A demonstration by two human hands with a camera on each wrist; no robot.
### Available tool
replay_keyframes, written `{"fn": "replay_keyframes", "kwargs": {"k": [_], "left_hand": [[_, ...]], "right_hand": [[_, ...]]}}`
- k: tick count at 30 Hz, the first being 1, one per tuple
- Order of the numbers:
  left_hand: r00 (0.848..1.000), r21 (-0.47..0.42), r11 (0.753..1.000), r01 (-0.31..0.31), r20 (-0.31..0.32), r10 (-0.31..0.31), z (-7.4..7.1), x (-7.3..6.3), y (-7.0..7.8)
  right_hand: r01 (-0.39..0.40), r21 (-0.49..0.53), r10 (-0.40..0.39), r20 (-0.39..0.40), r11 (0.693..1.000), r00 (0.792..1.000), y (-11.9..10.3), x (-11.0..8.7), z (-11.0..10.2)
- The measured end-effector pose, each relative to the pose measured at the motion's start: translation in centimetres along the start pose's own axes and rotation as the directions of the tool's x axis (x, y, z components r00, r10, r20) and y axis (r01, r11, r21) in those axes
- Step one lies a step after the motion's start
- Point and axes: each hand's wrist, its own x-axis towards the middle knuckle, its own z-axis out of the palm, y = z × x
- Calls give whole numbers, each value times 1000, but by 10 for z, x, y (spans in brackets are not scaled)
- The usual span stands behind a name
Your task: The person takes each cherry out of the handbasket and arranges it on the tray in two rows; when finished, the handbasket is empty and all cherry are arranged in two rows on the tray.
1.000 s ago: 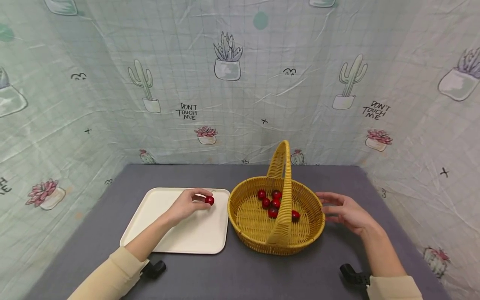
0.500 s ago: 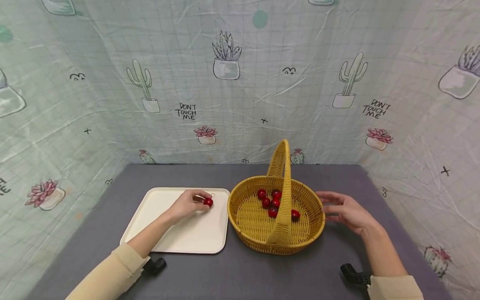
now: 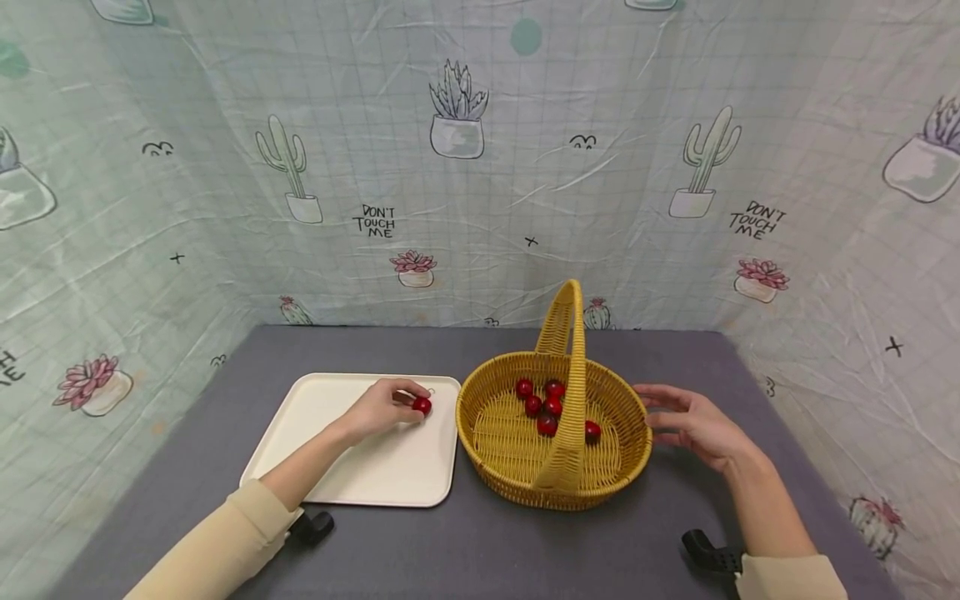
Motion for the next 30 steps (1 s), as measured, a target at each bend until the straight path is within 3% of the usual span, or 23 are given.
{"fn": "replay_keyframes", "kwargs": {"k": [14, 24, 30], "left_hand": [[999, -6, 1000, -20, 47, 20, -3, 0, 1], [998, 17, 999, -27, 49, 26, -10, -2, 6], [996, 40, 996, -83, 45, 81, -21, 1, 16]], "right_hand": [[15, -30, -16, -29, 999, 999, 1, 0, 2], [10, -4, -10, 4, 1000, 1000, 2, -1, 1], [8, -2, -8, -10, 1000, 1000, 0, -1, 1]]}}
